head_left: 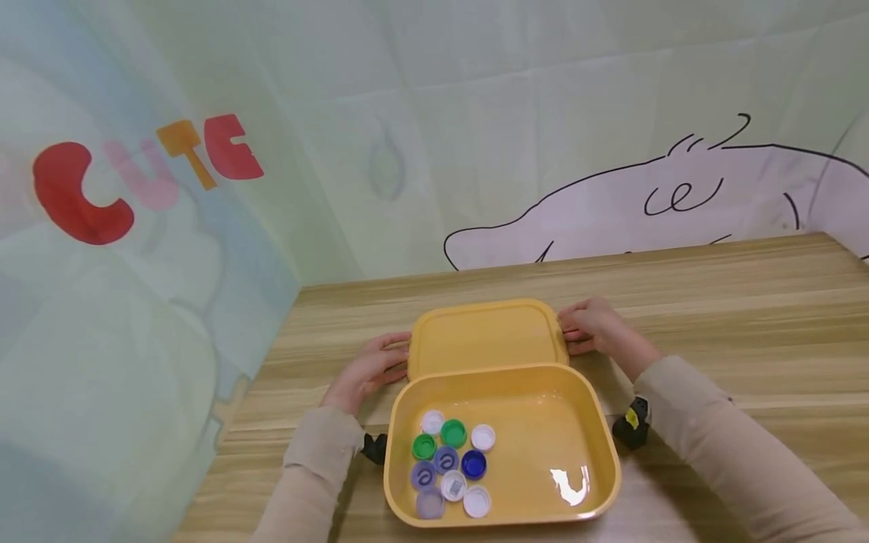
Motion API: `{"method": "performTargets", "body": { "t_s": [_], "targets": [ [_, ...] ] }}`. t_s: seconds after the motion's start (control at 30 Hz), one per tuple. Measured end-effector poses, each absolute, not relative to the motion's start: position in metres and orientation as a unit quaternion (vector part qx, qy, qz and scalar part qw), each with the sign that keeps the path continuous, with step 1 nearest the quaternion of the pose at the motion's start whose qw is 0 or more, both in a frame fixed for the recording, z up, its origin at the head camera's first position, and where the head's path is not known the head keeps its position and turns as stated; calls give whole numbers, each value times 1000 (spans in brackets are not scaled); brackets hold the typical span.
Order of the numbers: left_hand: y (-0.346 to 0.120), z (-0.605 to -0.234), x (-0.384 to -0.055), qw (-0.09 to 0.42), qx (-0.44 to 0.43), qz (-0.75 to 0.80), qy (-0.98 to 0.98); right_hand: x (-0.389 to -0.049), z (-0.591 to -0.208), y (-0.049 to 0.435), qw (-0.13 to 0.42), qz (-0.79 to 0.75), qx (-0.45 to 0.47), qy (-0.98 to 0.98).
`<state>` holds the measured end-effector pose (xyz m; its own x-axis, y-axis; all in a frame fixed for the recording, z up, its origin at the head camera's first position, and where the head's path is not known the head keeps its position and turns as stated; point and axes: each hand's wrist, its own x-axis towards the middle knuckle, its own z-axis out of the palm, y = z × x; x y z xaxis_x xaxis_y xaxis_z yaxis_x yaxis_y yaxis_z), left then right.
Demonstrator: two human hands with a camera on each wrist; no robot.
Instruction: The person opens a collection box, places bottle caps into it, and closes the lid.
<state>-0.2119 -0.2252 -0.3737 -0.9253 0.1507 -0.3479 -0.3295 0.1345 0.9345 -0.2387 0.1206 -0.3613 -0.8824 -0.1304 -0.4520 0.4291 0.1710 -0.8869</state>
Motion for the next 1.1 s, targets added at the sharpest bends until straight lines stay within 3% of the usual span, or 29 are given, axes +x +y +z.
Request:
{"method": "performTargets", "body": {
  "t_s": [0.47, 0.7, 1.1],
  "targets": [
    [-227, -373, -216, 199, -7, 716, 669, -241, -360, 124, 232, -656, 110, 710],
    [-232, -369, -214, 248, -19, 735, 631, -242, -362, 124, 239, -652, 103, 712],
    [-238, -367, -212, 244, 1, 771, 589, -243, -370, 124, 248, -688, 40, 681]
  ]
}}
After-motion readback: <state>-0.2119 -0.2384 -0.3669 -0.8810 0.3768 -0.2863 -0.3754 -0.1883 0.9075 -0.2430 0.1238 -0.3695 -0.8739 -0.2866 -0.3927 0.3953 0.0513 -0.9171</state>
